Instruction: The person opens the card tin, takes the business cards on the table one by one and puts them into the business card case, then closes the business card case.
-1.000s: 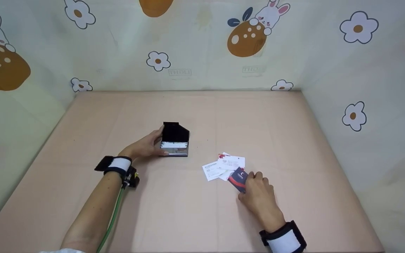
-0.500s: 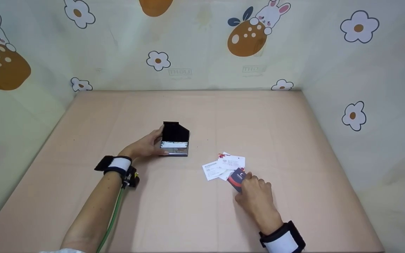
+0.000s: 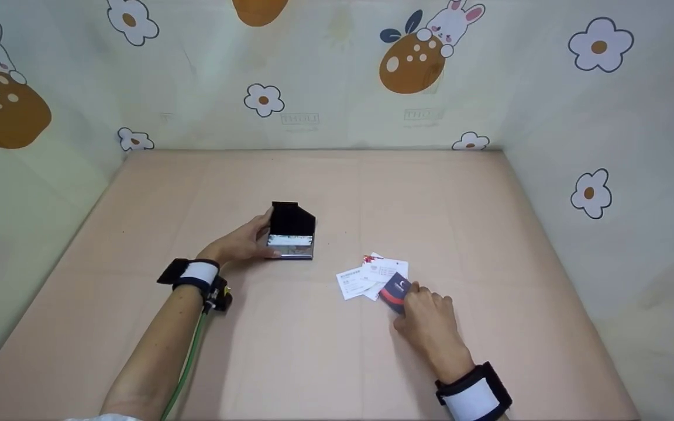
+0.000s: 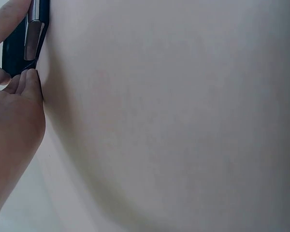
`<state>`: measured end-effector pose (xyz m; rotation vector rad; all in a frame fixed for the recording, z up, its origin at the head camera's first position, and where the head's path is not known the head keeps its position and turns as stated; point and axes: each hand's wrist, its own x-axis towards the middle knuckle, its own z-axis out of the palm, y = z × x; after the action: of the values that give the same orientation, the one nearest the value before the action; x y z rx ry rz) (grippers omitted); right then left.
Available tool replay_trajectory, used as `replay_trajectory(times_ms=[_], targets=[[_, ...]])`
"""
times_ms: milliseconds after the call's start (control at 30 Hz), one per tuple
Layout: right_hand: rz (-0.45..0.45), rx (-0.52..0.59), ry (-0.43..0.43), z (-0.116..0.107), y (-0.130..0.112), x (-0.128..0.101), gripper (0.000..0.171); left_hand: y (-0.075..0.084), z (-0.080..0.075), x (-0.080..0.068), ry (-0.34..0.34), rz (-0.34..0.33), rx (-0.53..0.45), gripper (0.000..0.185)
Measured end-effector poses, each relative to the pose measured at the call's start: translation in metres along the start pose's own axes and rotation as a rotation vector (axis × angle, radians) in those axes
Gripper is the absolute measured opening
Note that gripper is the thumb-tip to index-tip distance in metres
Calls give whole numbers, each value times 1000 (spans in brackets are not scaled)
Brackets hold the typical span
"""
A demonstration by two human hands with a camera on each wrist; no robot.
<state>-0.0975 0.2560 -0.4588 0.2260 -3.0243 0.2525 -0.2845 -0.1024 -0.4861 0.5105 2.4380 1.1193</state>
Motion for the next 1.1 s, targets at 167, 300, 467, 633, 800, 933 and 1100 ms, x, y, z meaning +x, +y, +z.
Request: replay_trajectory(times_ms=[167,300,467,633,800,933,1100], targets=[[-22,2,23,-2,0,7,56,-1,0,0,0,0,1,112],[-53,-2,43,-2,-1,13,58,0,0,1,2,12,-2,112],[-94,-16,77,-3,-3,23,58,2,0,-1,2,6,-8,112],[-164,-38,135,-3,-7,33,53,2,1,-2,6,-1,-10,111],[-218,-54,154,-2,-11,43,54,1,1,-2,17,0,-6,110],[-243,-79,147,-2,-16,50,56,2,1,-2,22,-10,0,111],[-264,-87,137,1,-21,57,58,2,2,-1,20,-9,4,111]])
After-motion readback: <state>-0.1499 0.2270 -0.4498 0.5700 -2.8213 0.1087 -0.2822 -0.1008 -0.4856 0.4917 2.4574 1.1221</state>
